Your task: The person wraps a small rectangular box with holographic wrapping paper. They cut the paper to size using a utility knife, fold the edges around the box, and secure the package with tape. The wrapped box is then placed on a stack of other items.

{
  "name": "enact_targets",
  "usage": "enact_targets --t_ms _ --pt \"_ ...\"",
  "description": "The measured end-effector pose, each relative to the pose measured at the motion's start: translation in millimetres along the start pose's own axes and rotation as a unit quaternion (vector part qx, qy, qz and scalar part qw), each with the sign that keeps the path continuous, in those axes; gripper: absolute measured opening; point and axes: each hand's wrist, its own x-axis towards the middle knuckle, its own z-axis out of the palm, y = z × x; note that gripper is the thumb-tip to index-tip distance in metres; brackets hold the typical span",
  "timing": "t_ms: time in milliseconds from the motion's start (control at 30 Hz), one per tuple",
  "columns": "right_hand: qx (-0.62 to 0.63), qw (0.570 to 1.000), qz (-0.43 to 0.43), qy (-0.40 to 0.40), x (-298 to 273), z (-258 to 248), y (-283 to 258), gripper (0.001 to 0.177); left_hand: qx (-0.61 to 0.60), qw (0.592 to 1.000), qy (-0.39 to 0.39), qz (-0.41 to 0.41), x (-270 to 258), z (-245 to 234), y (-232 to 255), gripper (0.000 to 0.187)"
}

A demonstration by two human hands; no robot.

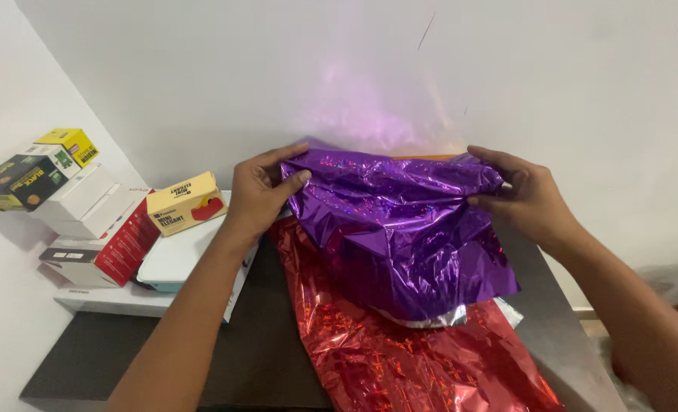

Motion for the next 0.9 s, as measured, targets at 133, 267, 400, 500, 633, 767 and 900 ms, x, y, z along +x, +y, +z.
enact_targets --t_ms 133,267,400,500,633,767,900 --pt "-0.161 0.984 -0.048 0.052 9.8 -10.7 -12.7 0.046 0.054 0.986 -0.072 0.137 -1.1 1.6 33.9 0.07" --pt "-0.252 0.947 -0.154 0.127 7.8 -13.9 -18.6 0.024 0.297 0.941 0.049 0.156 -7.9 10.2 54.9 0.064" --pt "-0.283 0.91 -0.232 0.195 1.0 -6.7 -17.7 0.021 0.409 0.88 0.142 0.197 -18.8 15.6 65.6 0.029" --pt "-0.281 0.902 -0.251 0.212 -6.8 -1.6 -13.5 0.022 0.444 0.846 0.162 0.247 -25.6 19.1 70.3 0.019" --pt "-0.296 0.88 -0.3 0.219 -15.1 -1.5 -14.2 0.021 0.461 0.822 0.139 0.303 -33.0 18.3 76.6 0.024" --pt "-0.331 0.864 -0.321 0.202 -27.8 -3.6 -16.0 0.023 0.46 0.837 0.09 0.282 -47.4 18.6 76.5 0.029" --pt "-0.364 0.865 -0.322 0.124 -40.6 -1.5 -8.5 0.023 0.451 0.86 -0.027 0.238 -62.7 12.7 65.6 0.032"
